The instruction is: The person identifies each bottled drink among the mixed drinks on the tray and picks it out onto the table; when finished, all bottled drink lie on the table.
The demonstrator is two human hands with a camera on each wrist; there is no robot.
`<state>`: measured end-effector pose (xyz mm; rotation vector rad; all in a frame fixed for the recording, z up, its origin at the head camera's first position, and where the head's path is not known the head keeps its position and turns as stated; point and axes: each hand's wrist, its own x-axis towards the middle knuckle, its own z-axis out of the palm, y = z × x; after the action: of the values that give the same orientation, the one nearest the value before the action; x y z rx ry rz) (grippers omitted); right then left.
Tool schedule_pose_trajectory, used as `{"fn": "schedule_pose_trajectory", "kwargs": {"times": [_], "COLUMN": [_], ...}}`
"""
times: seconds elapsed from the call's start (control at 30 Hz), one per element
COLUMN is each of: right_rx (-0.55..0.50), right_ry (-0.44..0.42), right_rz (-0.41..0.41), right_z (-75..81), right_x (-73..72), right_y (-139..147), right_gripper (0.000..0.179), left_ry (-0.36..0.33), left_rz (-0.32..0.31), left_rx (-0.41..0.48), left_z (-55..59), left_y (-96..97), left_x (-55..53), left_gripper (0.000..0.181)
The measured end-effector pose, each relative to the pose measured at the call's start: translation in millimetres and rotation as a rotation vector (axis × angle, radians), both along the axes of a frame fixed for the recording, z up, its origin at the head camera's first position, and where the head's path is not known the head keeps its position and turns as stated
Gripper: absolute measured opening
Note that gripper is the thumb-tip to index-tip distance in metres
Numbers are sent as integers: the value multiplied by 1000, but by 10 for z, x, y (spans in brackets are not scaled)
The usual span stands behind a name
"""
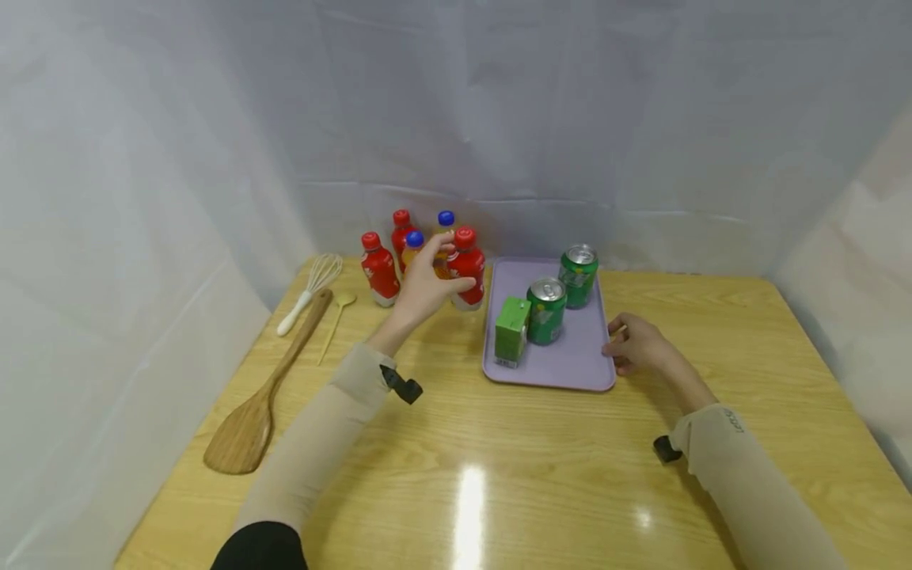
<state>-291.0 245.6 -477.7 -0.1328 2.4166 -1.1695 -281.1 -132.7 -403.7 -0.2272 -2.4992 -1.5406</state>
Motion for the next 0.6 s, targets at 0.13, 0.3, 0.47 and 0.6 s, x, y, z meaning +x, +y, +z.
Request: {"fn": "schedule_pose_trajectory", "kwargs": {"times": [0.13,0.3,0.47,0.6], "right_rx": [10,25,44,42], "right_ry": [4,6,-5,-12], "right_rz": [3,0,3,7], "right_z": [-5,-17,4,23], "right_x": [4,3,-11,-15], "right_y": [2,1,-27,-37], "right_gripper": [45,44,45,45], "left_ry": [-2,-21,-32,-52], "left_rz": [15,52,89,100], "left_rx": [-8,-5,10,17], "left_z": [-66,-147,-236,-271], "left_y": [-122,-245,-375,-489], "left_x": [64,102,119,133], "left_gripper": [70,69,69,71]}}
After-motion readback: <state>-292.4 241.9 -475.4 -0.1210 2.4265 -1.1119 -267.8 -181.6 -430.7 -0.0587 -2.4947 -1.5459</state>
